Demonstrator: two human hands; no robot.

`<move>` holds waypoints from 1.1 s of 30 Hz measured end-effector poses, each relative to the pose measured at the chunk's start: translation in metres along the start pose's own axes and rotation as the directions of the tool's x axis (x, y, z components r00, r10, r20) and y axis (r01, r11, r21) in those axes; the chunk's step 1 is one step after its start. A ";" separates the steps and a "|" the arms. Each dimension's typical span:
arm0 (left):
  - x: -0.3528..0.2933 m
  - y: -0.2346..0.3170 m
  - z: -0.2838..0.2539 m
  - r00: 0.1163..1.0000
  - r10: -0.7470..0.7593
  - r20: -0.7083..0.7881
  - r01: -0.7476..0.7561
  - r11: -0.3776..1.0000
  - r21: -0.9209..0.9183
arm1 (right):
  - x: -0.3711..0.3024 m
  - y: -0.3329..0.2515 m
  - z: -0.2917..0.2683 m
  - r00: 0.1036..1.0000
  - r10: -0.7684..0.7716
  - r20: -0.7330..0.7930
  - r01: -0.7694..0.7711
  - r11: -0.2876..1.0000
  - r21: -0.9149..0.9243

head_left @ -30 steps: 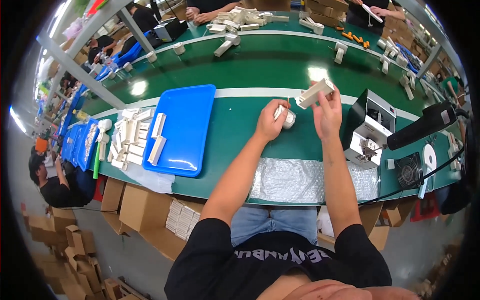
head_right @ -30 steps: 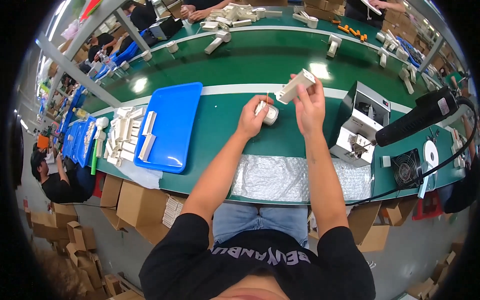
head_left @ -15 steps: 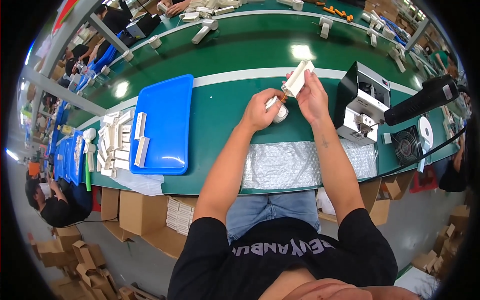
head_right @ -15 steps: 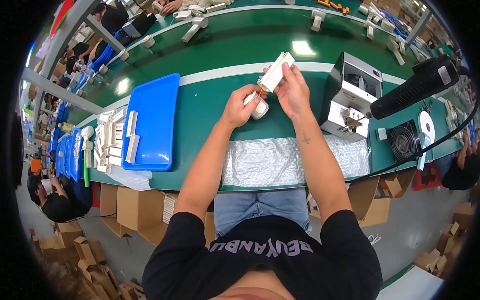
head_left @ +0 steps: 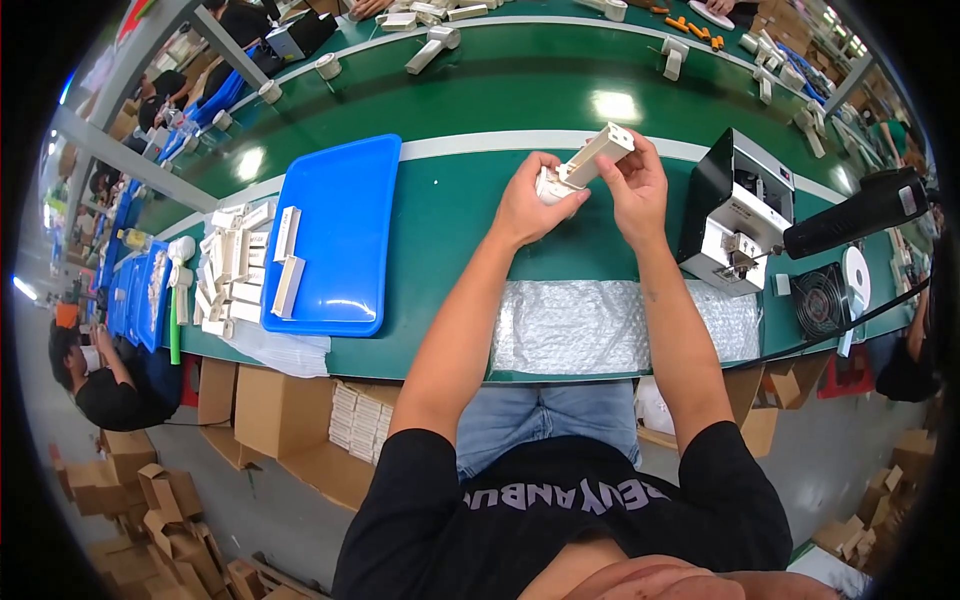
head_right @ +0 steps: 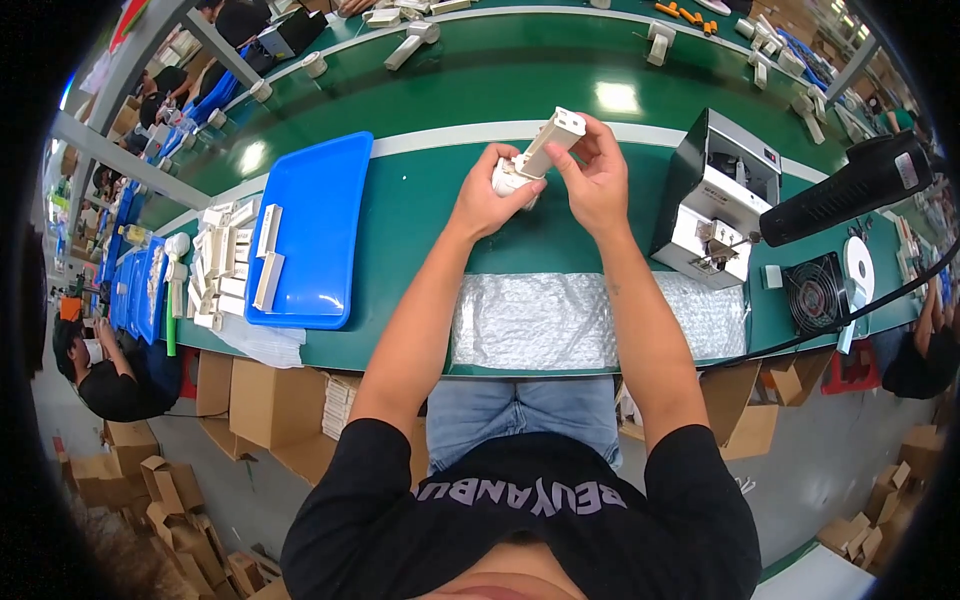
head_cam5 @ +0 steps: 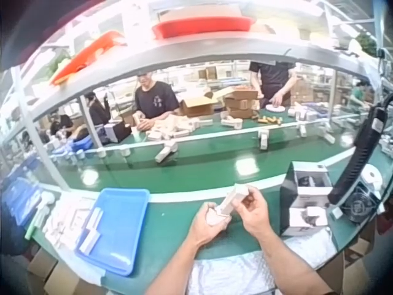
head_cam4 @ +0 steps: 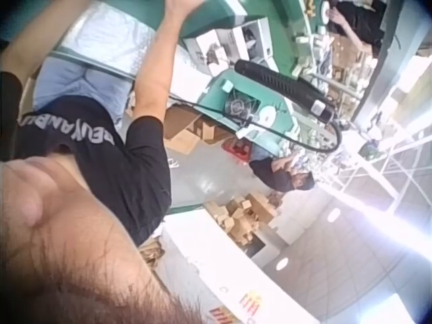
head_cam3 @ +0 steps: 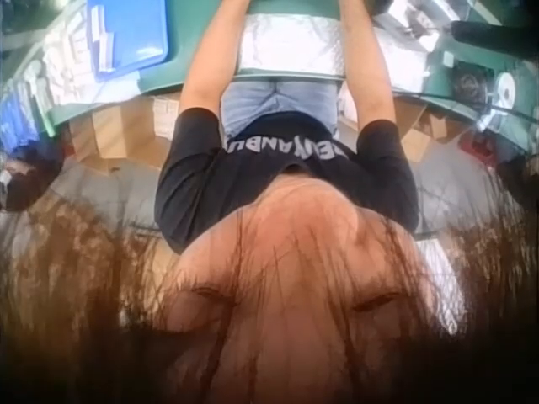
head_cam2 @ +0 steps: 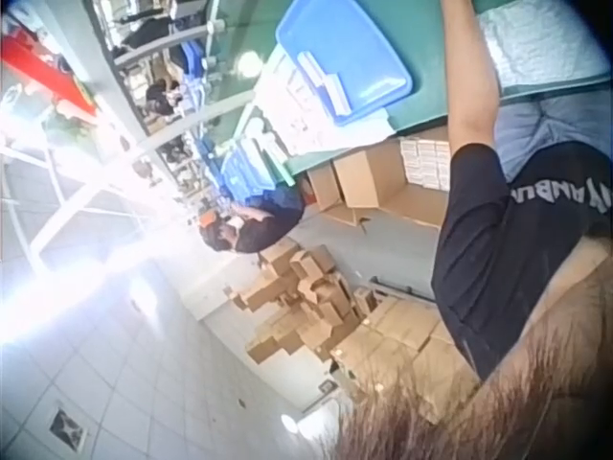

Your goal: The person assembles plastic electronic housing components by hand, attaching a base plate and wires to the housing.

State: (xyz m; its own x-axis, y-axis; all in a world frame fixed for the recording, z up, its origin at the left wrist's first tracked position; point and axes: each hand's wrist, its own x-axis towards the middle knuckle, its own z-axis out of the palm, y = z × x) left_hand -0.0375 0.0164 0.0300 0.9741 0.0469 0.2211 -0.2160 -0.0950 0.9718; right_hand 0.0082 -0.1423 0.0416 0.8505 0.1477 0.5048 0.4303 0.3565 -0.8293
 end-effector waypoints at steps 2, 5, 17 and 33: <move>0.005 -0.014 -0.004 0.998 0.024 -0.057 -0.023 1.000 0.012 | -0.002 -0.002 0.003 0.999 0.000 0.044 0.001 1.000 -0.029; 0.007 -0.023 -0.009 0.987 0.100 -0.125 -0.091 0.993 0.076 | -0.006 -0.006 0.008 0.990 0.015 0.141 -0.008 0.999 -0.047; 0.006 -0.016 -0.012 0.942 0.320 -0.104 -0.276 0.913 0.301 | -0.009 -0.010 0.012 0.982 0.030 0.185 -0.017 0.997 -0.074; 0.005 -0.014 -0.008 0.943 0.322 -0.086 -0.277 0.902 0.331 | -0.010 -0.006 0.012 0.986 0.009 0.168 0.007 0.996 -0.094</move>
State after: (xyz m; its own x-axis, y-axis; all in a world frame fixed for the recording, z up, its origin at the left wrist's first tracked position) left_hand -0.0302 0.0258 0.0182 0.8435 0.0987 0.5280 -0.4430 -0.4281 0.7877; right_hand -0.0063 -0.1344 0.0444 0.7916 0.3039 0.5301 0.4623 0.2694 -0.8448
